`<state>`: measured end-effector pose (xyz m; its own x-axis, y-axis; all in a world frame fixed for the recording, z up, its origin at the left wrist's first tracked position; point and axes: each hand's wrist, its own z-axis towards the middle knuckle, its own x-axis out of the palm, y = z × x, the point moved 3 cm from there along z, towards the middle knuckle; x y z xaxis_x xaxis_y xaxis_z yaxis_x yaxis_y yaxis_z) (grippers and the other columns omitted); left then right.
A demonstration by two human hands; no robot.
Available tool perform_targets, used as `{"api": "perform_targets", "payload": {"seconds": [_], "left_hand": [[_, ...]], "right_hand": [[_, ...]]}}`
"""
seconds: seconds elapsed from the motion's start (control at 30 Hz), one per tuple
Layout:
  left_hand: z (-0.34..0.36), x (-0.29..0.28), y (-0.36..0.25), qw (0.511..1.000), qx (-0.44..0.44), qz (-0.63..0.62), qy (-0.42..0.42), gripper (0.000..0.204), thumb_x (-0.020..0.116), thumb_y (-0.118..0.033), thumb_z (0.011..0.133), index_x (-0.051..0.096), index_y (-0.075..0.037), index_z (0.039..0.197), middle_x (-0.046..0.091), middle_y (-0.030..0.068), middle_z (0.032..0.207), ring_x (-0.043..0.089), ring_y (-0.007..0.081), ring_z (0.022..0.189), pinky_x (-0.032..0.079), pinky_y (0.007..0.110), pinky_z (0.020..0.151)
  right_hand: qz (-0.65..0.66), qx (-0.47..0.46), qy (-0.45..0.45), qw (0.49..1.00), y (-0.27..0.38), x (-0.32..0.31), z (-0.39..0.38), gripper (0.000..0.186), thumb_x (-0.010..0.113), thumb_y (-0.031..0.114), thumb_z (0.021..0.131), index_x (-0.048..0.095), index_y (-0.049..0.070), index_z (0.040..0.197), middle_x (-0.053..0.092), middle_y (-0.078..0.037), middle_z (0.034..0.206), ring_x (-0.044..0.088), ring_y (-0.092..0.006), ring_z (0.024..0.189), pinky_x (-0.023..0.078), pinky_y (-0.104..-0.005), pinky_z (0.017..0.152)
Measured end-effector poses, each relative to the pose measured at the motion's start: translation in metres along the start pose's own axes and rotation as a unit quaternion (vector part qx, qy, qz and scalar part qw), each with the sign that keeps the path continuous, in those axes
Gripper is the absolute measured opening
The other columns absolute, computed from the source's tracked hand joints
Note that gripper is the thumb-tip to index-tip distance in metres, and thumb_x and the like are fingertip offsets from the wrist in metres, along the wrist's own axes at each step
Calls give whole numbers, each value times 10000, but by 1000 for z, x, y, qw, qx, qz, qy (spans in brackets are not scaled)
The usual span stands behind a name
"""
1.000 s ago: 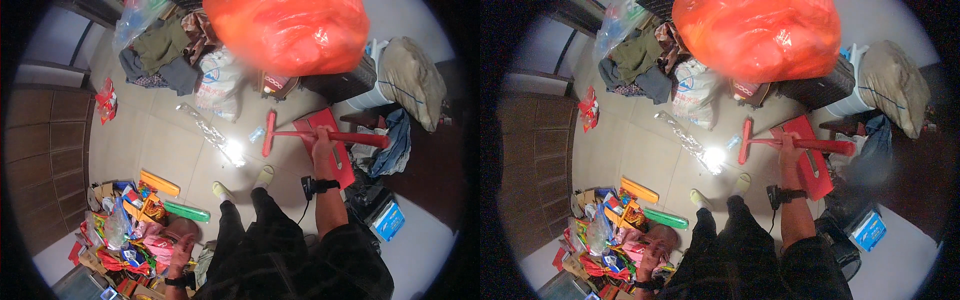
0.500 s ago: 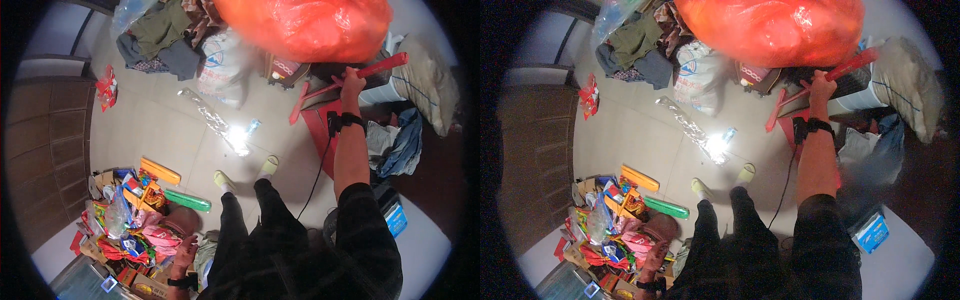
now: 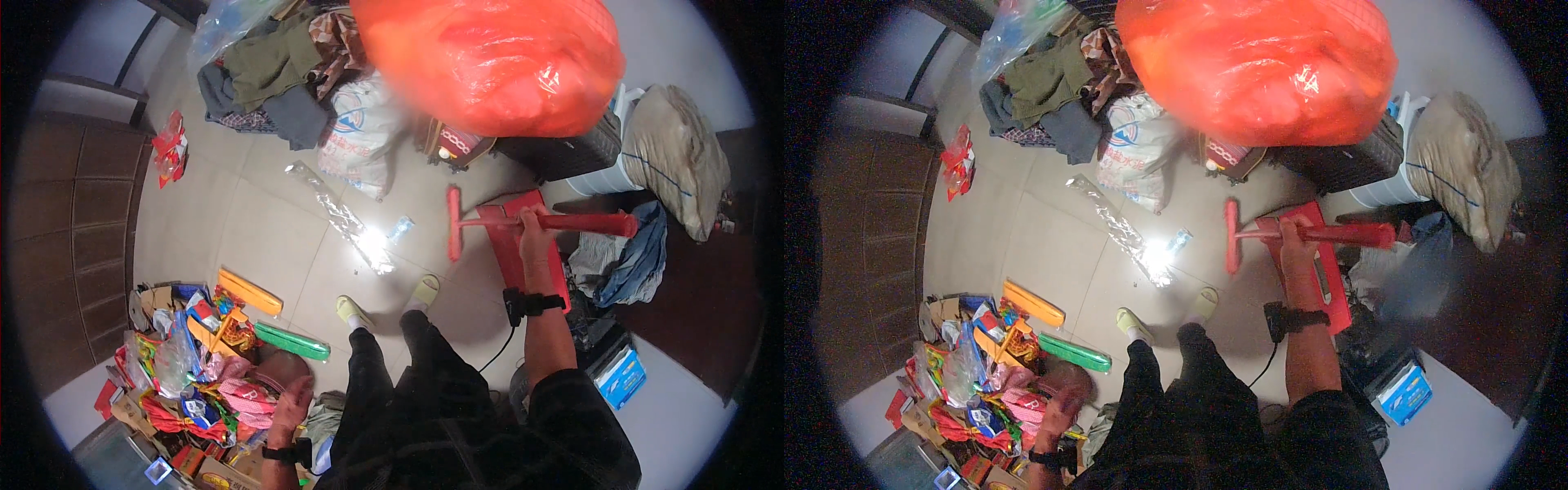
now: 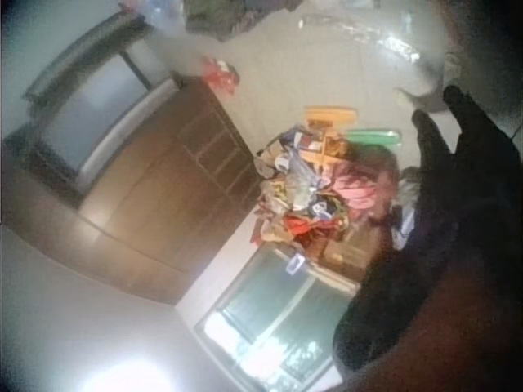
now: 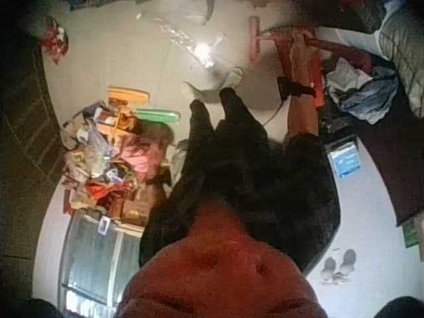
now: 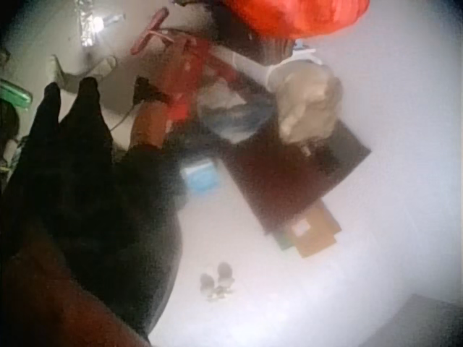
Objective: The person sweeps the floor using a broom, moving trash and a plastic bag, and later picks up a small box.
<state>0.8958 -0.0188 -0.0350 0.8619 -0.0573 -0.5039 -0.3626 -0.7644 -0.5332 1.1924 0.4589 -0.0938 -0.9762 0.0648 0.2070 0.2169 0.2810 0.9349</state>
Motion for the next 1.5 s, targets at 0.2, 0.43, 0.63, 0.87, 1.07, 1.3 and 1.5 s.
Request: {"api": "perform_targets", "payload": {"seconds": [0.2,0.43,0.63,0.87,1.07,1.3,1.5], "left_hand": [[57,-7,-76,989,129,71,25,319,592,-109,811,548,-45,1120,596,168,1032,573,331,937,467,379,810],[111,-2,-204,966,238,0,101,568,641,-71,778,401,-71,1292,502,154,1181,572,259,909,486,337,804],[99,12,-276,920,294,-145,216,837,767,-101,655,308,-85,1355,348,132,1313,529,228,950,477,335,842],[131,45,-284,911,338,-161,170,679,735,-88,697,394,-77,1284,423,146,1193,491,234,969,466,320,821],[131,28,-229,923,361,-129,13,315,736,-98,727,540,-60,971,486,118,949,495,246,872,421,322,769],[66,-8,-211,945,304,-91,81,287,764,-171,708,556,-39,855,507,160,1062,527,275,944,436,337,801],[52,-23,-215,925,351,-117,81,267,746,-174,707,542,-59,838,561,137,1072,570,321,920,469,367,763]], "right_hand": [[-192,-84,24,977,-53,-14,48,77,532,66,862,512,50,790,559,-59,744,572,-169,729,521,-334,652],[-197,-4,245,949,-111,11,-4,152,561,56,833,514,87,692,499,8,620,507,-99,622,398,-228,480],[-252,-212,274,903,-58,56,-95,193,615,23,698,463,77,594,489,-52,599,484,-204,556,370,-317,503],[-308,-161,341,873,-74,70,-53,184,612,-4,657,435,42,643,442,-55,655,471,-178,664,382,-301,578],[-319,-229,395,831,-138,101,-98,171,655,117,597,492,73,623,462,-104,668,466,-313,721,387,-378,659],[-260,-319,458,788,-142,136,-184,181,619,78,596,439,84,574,442,-81,623,465,-287,652,389,-378,617],[-227,-251,449,827,-113,141,-175,144,611,79,633,467,73,624,455,-100,670,482,-299,698,395,-377,642]]}}
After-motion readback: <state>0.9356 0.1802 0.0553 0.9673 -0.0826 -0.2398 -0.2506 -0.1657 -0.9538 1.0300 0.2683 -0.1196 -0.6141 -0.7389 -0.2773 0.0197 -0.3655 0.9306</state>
